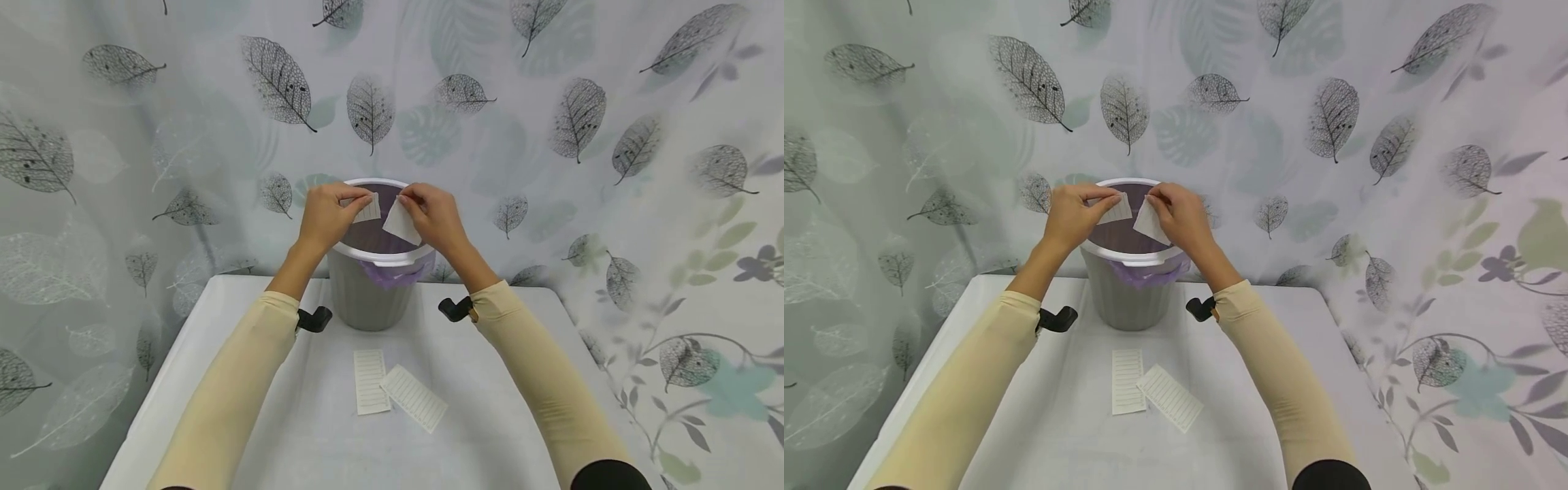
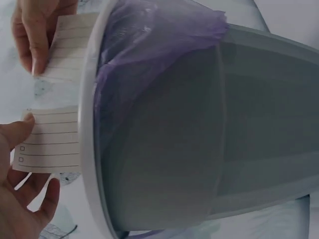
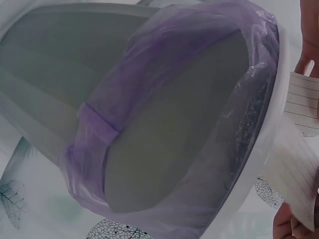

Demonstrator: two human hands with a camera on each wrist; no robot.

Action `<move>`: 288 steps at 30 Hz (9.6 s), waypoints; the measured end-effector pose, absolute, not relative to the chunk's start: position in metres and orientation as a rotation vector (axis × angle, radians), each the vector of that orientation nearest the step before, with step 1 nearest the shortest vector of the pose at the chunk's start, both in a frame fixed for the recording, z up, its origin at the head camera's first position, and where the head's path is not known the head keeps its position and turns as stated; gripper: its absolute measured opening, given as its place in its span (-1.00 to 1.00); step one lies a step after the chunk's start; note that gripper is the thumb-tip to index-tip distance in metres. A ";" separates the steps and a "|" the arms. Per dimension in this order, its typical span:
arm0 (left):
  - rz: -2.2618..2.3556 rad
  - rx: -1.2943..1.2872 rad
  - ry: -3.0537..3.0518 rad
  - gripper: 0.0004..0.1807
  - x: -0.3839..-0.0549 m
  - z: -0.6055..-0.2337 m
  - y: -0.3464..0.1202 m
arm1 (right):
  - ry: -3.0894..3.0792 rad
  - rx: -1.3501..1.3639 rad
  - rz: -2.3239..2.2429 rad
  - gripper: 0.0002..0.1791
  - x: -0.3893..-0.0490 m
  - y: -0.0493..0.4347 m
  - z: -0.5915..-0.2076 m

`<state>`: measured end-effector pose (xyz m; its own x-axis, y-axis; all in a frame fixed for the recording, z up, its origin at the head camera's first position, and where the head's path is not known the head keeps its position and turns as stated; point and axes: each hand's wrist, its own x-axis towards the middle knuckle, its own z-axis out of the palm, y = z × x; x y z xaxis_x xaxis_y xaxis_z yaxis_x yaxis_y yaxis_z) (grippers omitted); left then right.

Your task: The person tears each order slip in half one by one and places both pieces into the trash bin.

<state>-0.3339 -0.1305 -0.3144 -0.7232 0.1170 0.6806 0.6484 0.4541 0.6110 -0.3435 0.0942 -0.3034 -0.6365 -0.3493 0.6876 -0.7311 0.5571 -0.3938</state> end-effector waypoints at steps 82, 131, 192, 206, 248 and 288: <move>-1.390 -0.575 -2.442 -0.88 -0.210 -0.462 -0.135 | -2.578 0.507 1.154 -0.87 -0.212 0.149 -0.490; -1.484 -0.484 -2.678 -0.89 -0.188 -0.565 -0.113 | -2.898 0.593 1.062 -0.84 -0.181 0.146 -0.575; -1.357 -0.989 -2.719 -0.92 -0.193 -0.499 -0.097 | -2.682 0.954 1.143 -0.86 -0.185 0.122 -0.510; -1.510 -0.991 -2.503 -0.91 -0.191 -0.504 -0.095 | -2.532 0.887 1.297 -0.83 -0.183 0.121 -0.510; -1.454 -0.944 -2.380 -0.89 -0.193 -0.499 -0.093 | -2.612 0.674 1.406 -0.81 -0.186 0.123 -0.498; -1.451 -0.932 -2.332 -0.89 -0.195 -0.500 -0.093 | -2.605 0.608 1.378 -0.78 -0.192 0.123 -0.501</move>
<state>-0.1951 -0.0928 -0.5004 -0.7675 0.3895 0.5091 0.6288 0.3034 0.7159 -0.1916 0.1234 -0.5011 -0.9100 -0.2877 0.2987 -0.4088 0.5012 -0.7627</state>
